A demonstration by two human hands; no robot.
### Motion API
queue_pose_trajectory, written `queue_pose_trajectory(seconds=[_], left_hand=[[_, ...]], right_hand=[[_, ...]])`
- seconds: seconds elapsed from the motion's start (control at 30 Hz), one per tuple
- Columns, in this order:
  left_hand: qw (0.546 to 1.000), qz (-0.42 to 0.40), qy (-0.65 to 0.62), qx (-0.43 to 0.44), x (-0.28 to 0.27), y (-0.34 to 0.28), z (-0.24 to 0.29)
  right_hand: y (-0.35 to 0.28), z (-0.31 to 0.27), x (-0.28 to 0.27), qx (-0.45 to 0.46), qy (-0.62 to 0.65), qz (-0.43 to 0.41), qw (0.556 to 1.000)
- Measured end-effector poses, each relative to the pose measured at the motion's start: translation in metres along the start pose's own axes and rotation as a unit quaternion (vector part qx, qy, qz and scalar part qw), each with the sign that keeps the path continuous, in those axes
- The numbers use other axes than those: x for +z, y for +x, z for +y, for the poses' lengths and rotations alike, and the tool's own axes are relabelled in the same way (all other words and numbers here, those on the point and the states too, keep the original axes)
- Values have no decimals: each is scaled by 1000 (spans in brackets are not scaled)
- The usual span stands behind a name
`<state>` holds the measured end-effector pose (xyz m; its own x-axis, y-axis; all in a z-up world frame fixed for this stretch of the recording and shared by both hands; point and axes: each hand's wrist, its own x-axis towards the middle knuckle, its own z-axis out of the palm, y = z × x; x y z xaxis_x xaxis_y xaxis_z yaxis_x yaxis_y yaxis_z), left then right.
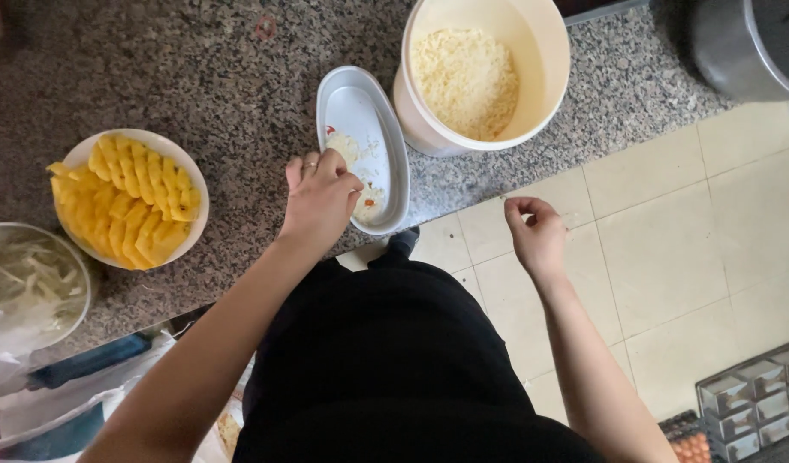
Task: The person is seen packing fried shallots into a plastic bag, transferring cooked rice into a metal container, and then bagging a bunch of fresh cilantro in a kitchen setting.
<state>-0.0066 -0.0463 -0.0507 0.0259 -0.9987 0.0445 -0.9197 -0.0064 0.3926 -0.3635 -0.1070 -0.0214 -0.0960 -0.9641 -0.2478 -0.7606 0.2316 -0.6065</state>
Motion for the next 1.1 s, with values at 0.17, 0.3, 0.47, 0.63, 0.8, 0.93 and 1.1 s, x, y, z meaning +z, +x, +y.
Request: queue_pose_trajectory(seconds=[0.17, 0.3, 0.47, 0.63, 0.8, 0.93, 1.1], left_hand=[[993, -103, 16, 62, 5, 16, 5], [989, -94, 33, 110, 5, 24, 10], [978, -89, 105, 160, -9, 30, 23], [972, -84, 140, 169, 12, 33, 15], [973, -100, 126, 165, 18, 36, 12], [974, -104, 114, 168, 28, 36, 6], [980, -99, 88, 152, 8, 33, 8]], right_hand=[[9, 30, 3, -24, -147, -18, 989], [-8, -13, 12, -59, -115, -4, 992], [-16, -33, 44, -187, -47, -6, 981], [-31, -68, 49, -201, -39, -32, 978], [-32, -81, 56, -224, -19, -50, 973], [-33, -90, 60, -236, -9, -58, 970], [-33, -103, 62, -274, -6, -79, 958]])
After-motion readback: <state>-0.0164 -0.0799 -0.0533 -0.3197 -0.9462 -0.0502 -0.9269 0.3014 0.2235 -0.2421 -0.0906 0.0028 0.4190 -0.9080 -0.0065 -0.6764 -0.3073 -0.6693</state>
